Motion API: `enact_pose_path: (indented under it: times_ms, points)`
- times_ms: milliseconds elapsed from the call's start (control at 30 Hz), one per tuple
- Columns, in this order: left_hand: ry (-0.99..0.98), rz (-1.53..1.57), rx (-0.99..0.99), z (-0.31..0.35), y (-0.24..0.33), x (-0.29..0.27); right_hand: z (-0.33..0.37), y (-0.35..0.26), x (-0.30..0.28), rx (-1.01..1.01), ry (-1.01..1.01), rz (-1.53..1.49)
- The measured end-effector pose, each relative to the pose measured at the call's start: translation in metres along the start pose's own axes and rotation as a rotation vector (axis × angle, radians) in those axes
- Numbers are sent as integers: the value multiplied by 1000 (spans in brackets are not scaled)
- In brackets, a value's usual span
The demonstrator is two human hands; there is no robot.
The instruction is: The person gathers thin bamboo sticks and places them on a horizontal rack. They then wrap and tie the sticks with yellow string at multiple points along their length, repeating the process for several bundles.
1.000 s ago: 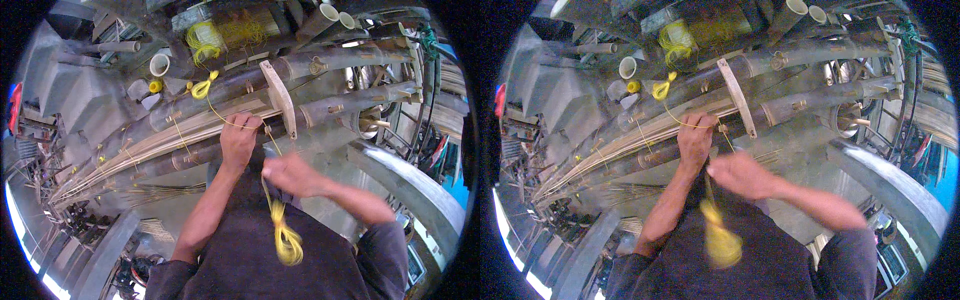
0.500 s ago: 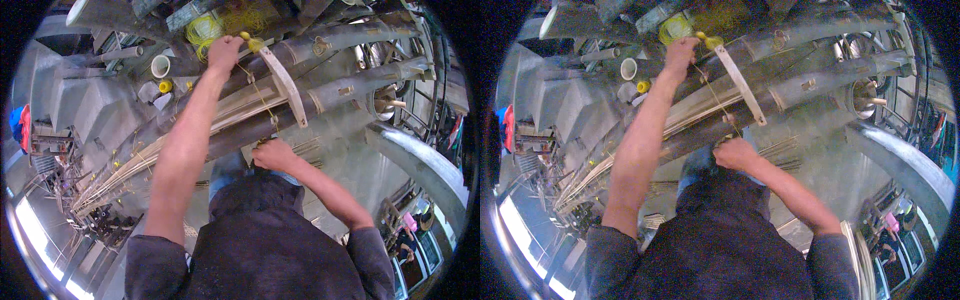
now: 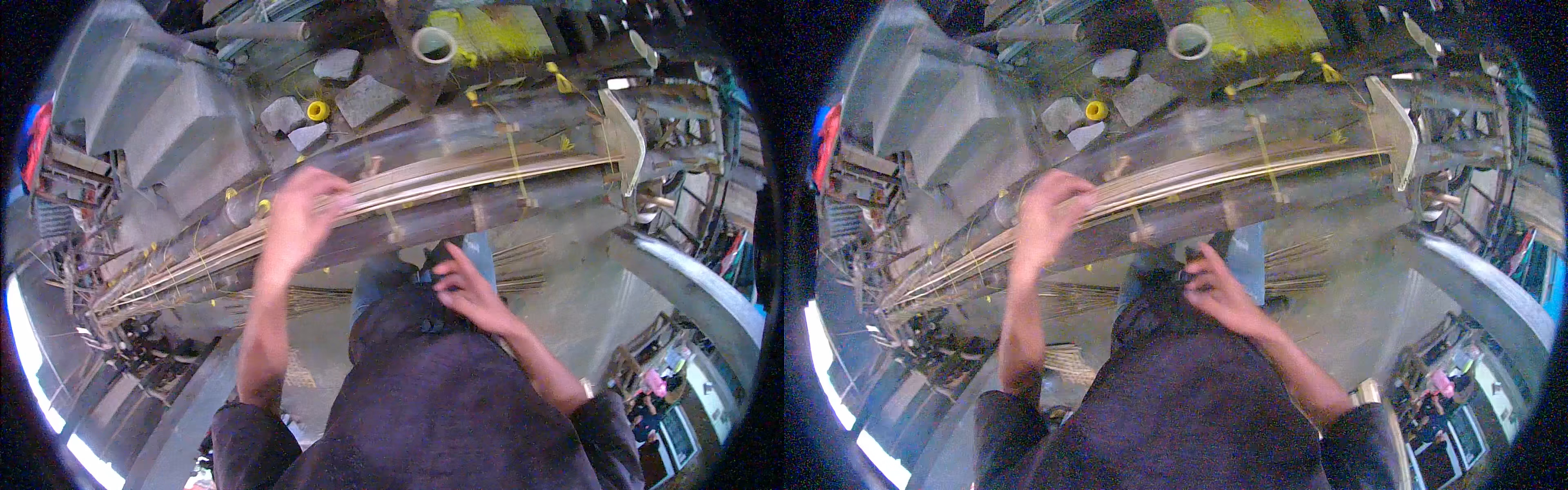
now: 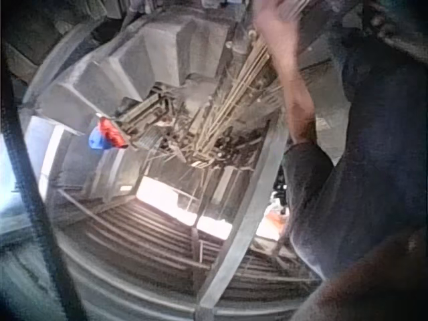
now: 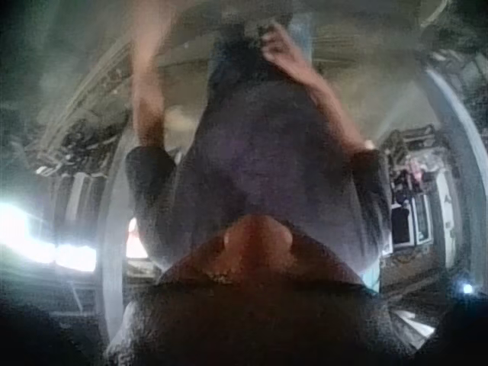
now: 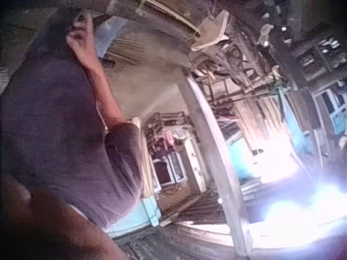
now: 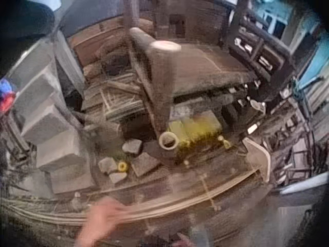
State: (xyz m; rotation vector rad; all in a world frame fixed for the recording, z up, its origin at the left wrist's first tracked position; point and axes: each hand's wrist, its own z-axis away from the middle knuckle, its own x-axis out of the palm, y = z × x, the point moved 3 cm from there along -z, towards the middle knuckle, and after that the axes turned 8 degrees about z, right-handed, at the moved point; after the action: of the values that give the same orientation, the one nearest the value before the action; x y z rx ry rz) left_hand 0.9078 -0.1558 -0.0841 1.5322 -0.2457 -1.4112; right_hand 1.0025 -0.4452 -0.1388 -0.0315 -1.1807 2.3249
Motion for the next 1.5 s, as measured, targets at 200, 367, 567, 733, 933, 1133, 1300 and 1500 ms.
enact_pose_path:
  times_ms: [200,367,567,733,933,1133,1300,1500]
  points:
    - [172,25,202,18,-17,53,-20,-74,55,-445,34,990]
    - [231,107,268,33,-31,86,-33,-245,137,-1021,-327,1333]
    - [190,235,231,32,-55,98,17,-265,129,-969,-117,1296]
    - [357,716,103,44,-28,81,-25,-288,176,-1062,-146,1247]
    - [380,-82,259,39,-18,67,-192,-258,148,-525,96,1416]
    - [437,-103,314,30,-12,78,-212,-183,75,-550,97,1188]
    - [387,-118,254,35,-24,81,-43,-94,83,-540,-393,934]
    - [84,677,-22,-10,35,25,-95,9,109,-650,-346,1159]
